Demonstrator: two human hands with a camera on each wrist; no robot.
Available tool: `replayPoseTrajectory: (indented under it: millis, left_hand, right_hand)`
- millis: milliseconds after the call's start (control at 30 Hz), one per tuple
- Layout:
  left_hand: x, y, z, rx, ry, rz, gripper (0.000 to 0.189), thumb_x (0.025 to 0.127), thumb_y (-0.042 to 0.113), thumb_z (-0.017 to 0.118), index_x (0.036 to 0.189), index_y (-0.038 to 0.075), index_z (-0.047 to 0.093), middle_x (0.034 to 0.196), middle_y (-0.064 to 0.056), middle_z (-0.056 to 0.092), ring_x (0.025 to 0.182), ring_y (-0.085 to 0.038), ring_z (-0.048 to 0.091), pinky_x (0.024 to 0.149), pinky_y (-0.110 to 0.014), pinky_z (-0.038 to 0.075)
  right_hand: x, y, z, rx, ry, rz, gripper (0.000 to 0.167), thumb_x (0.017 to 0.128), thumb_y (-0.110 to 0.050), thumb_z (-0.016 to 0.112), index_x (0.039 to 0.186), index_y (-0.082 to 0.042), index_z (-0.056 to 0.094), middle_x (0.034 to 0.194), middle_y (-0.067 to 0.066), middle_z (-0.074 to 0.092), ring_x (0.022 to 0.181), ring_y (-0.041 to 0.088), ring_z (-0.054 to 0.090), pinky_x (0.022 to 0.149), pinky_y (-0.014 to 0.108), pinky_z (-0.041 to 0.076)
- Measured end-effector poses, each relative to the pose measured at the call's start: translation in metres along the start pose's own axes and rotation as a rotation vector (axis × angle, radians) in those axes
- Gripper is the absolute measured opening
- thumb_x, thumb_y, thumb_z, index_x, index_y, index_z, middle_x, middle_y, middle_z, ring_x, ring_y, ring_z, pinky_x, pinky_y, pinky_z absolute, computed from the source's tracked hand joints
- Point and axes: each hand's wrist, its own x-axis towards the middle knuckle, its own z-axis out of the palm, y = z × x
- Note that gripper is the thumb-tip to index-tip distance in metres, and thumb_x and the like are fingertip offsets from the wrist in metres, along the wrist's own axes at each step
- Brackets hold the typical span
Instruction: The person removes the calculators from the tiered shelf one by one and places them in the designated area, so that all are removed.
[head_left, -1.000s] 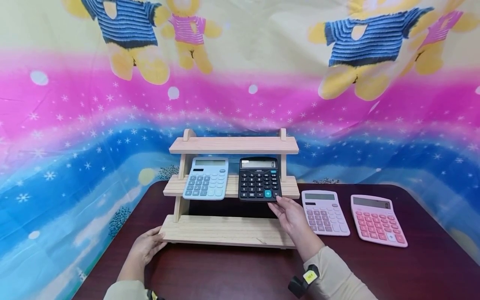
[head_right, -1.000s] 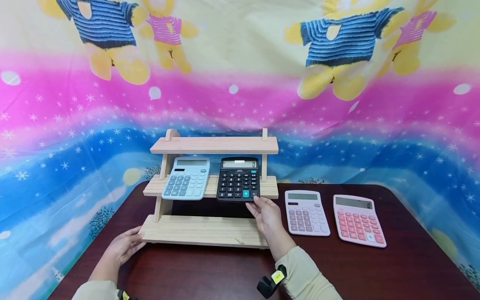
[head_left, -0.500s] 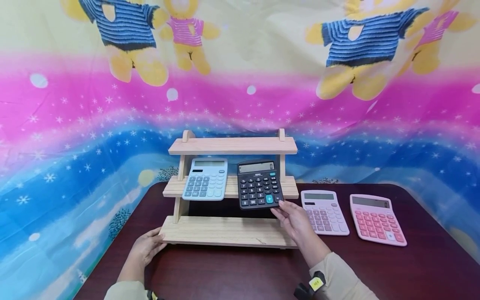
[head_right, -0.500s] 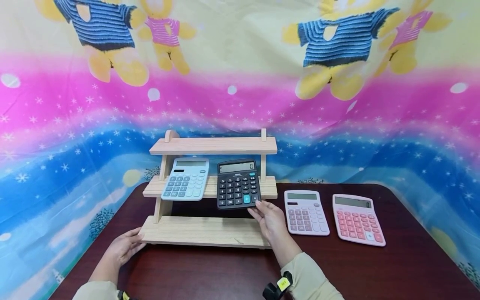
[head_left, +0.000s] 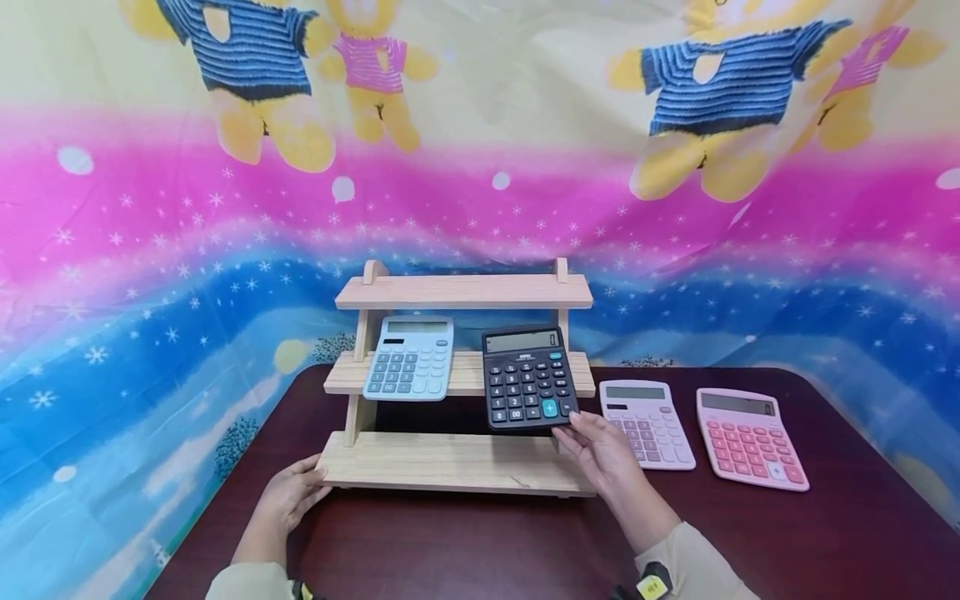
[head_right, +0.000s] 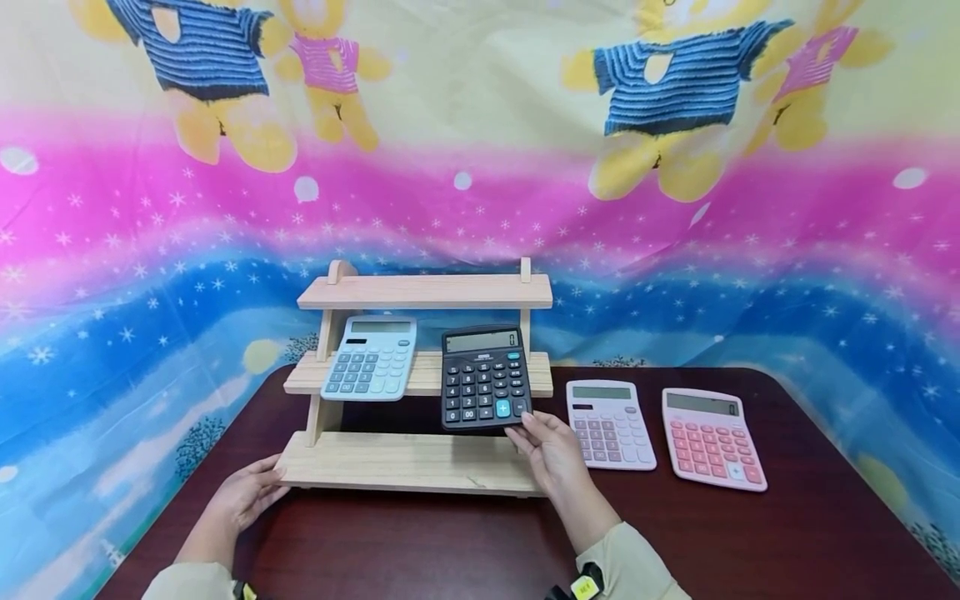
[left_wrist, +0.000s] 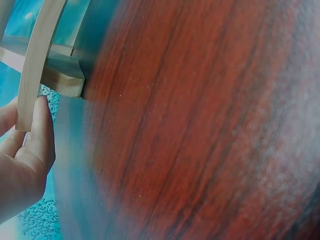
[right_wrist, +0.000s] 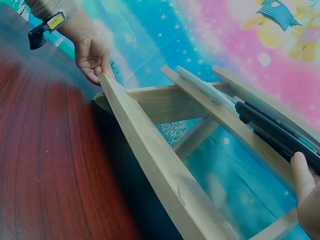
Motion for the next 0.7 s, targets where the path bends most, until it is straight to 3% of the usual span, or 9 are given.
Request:
replayPoseTrajectory:
  millis: [233,467,700]
  left_hand:
    - [-0.007,0.008,0.005,0.006,0.022,-0.042,0.057,0.087,0.008,0.052,0.133,-0.008,0.022,0.127,-0.035,0.025,0.08,-0.01,0.055,0.076,-0.027,0.047]
    - [-0.008,0.01,0.006,0.012,0.021,-0.045,0.057,0.087,0.007,0.05,0.133,-0.008,0.021,0.127,-0.036,0.024,0.079,-0.01,0.054,0.074,-0.025,0.047]
    - [-0.007,0.009,0.005,0.006,0.025,-0.049,0.06,0.086,0.007,0.053,0.133,-0.009,0.02,0.128,-0.036,0.024,0.078,-0.01,0.055,0.074,-0.026,0.048]
  right_hand:
    - [-0.01,-0.004,-0.009,0.007,-0.021,-0.019,0.022,0.087,0.007,0.041,0.075,-0.004,0.057,0.083,0.009,0.062,0.08,0.017,0.059,0.083,0.034,0.043]
    - [-0.02,-0.008,-0.024,0.035,-0.126,-0.085,0.024,0.086,0.006,0.044,0.073,-0.005,0.061,0.084,0.007,0.064,0.08,0.015,0.059,0.082,0.033,0.044]
    - [-0.029,-0.013,-0.038,0.058,-0.158,-0.105,0.026,0.087,0.006,0.044,0.069,-0.004,0.059,0.088,0.007,0.063,0.082,0.015,0.059,0.082,0.032,0.044]
